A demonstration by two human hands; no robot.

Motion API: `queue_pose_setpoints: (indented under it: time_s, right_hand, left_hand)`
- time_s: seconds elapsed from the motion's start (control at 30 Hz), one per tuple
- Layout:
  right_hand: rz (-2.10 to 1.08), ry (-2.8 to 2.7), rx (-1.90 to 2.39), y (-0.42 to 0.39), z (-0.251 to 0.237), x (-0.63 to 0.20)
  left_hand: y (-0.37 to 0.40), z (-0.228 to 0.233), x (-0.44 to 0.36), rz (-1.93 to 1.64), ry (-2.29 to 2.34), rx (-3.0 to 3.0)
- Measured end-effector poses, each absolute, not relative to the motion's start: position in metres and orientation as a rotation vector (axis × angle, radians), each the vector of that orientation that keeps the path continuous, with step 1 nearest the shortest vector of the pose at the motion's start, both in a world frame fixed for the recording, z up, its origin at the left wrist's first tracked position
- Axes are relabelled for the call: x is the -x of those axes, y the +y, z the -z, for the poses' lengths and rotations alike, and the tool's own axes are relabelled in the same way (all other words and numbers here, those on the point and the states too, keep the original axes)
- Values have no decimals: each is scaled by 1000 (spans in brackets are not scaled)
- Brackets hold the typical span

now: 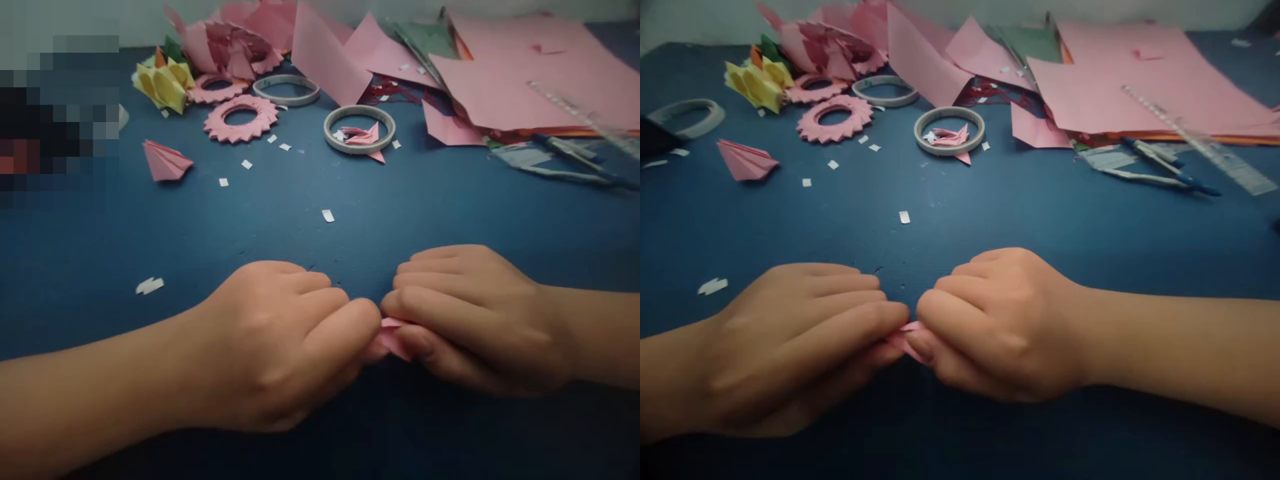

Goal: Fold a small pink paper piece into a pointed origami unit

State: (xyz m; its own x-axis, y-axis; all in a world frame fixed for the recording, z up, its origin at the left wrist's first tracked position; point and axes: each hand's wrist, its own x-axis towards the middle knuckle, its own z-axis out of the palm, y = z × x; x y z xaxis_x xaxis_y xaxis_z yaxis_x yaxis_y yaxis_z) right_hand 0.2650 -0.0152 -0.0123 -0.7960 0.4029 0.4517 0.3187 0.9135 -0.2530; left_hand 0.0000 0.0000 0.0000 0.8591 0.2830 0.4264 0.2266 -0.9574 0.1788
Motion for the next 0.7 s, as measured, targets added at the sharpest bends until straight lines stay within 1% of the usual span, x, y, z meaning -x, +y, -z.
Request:
queue_pose_setpoints:
  time_s: [0.1,0.27,0.4,0.47,0.57,0.7]
  right_hand:
    - [-269,-2571,514,-15,15,-265]
    - [-253,-2452,527,-20,25,-261]
    - [-258,-2569,478,-18,18,-262]
    - [-245,-2602,480,-15,13,-264]
    - [-217,-2611,485,-13,10,-266]
    - [-140,-2588,529,-14,10,-267]
  left_hand:
    - [-4,7,1,-757,445,-2906]
    - [-6,14,3,-699,448,-2896]
    - [-4,10,2,-763,449,-2883]
    - [-4,3,3,-712,442,-2833]
    - [-9,-6,7,-541,590,-2674]
    - [-23,-2,11,-553,709,-2639]
